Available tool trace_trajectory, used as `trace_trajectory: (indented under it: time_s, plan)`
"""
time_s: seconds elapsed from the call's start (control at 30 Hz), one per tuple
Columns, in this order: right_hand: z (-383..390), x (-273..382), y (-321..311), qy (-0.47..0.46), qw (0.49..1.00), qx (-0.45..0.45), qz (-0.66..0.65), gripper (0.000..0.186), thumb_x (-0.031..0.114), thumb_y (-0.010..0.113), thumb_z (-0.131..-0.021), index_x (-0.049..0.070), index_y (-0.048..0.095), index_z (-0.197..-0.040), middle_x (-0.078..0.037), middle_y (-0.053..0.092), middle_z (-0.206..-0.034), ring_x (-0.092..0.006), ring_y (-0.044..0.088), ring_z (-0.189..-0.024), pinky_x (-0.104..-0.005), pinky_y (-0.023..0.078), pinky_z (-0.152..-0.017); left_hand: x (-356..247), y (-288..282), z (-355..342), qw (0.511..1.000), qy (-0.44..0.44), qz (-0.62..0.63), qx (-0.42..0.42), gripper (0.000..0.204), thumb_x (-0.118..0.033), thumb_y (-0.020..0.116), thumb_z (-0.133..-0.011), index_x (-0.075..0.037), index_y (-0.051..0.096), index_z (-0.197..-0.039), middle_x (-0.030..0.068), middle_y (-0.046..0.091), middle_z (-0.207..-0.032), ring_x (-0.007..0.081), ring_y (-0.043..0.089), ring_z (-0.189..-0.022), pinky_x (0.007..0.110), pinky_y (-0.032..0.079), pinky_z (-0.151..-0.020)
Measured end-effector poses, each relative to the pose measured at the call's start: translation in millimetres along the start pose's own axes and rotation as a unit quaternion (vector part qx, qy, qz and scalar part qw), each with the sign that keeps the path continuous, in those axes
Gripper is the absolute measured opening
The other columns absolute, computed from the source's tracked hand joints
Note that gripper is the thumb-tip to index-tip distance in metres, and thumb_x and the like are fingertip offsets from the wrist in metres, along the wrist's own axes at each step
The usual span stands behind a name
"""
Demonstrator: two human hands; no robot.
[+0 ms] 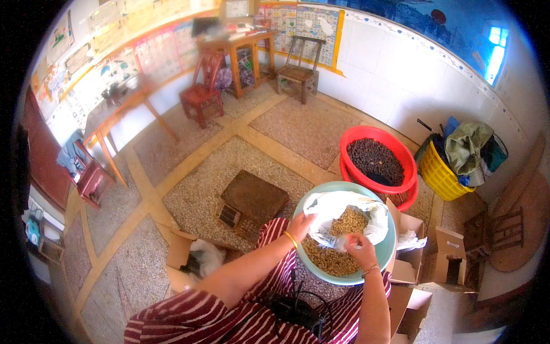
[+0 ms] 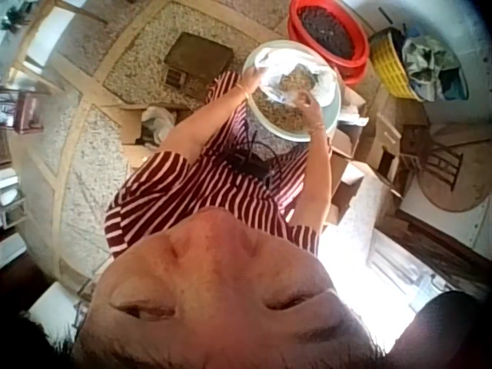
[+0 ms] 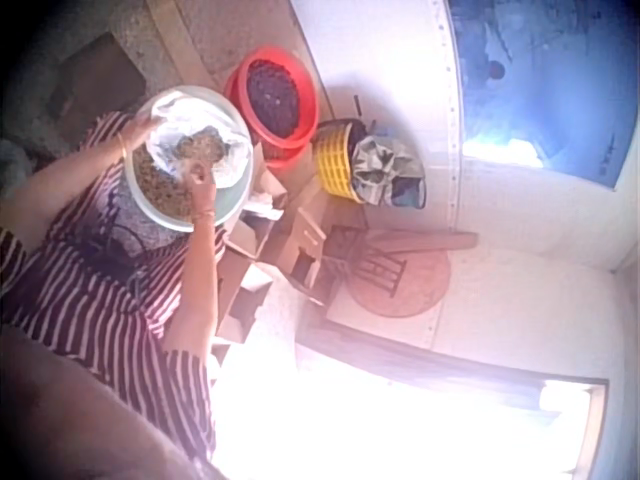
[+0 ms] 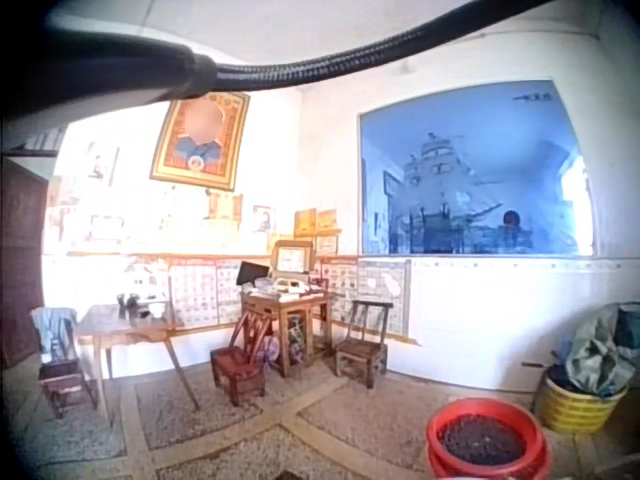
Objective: The person sits on the floor and pours light-colored grains from a white sack into a light blue basin using a small plastic cup. The person repeatedly scoops grains from the sack and pours them into the basin, which already contains some grains.
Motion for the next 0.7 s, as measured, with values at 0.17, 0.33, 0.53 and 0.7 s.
trace_trajectory:
  time_s: [0.17, 0.33, 0.53, 0.7]
  plan:
    - [12, -35, 41, -0.025, 0.969, 0.162, 0.183, 0.048, 0.034, 0.070, -0.063, 0.003, 0.062, -0.099, -0.011, 0.064, -0.088, -0.0238, 0.060, -0.084, -0.0337, 0.047, -0.077, 6, 3, -3, 1.000, -0.006, 0.009, 0.002, 0.034, -0.028, 0.051, -0.089, 0.001, 0.056, -0.106, 0.0035, 0.060, -0.092, 0.0104, 0.053, -0.085, 0.026, 0.043, -0.075]
    - [-1, -62, 65, 0.023, 0.934, 0.148, 0.323, 0.042, 0.031, 0.068, -0.065, 0.003, 0.062, -0.095, -0.016, 0.061, -0.093, -0.0303, 0.056, -0.091, -0.0376, 0.046, -0.081, 6, -7, -3, 0.999, -0.001, -0.034, -0.011, 0.035, -0.030, 0.051, -0.089, 0.001, 0.056, -0.105, 0.0023, 0.059, -0.089, 0.0103, 0.052, -0.082, 0.026, 0.043, -0.073]
    - [-4, -87, 76, 0.053, 0.912, 0.151, 0.377, 0.042, 0.033, 0.067, -0.067, 0.006, 0.061, -0.098, -0.018, 0.059, -0.099, -0.0332, 0.053, -0.098, -0.0384, 0.044, -0.087, 3, -3, -1, 1.000, -0.009, -0.023, 0.000, 0.035, -0.030, 0.050, -0.090, 0.001, 0.056, -0.104, 0.0027, 0.058, -0.087, 0.0103, 0.052, -0.079, 0.025, 0.043, -0.071]
    - [-2, -85, 84, 0.046, 0.902, 0.200, 0.380, 0.041, 0.032, 0.067, -0.067, 0.005, 0.061, -0.098, -0.017, 0.060, -0.100, -0.0319, 0.053, -0.099, -0.0380, 0.044, -0.087, 10, -8, -2, 1.000, 0.007, -0.030, -0.001, 0.033, -0.029, 0.050, -0.090, 0.001, 0.056, -0.104, 0.0024, 0.059, -0.086, 0.0097, 0.052, -0.078, 0.025, 0.044, -0.069]
Point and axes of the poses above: each hand's wrist, its own z-axis away from the middle knuckle, its own y-axis out of the palm, x = y × z, the point moved 8 cm from there along -z, towards the middle knuckle
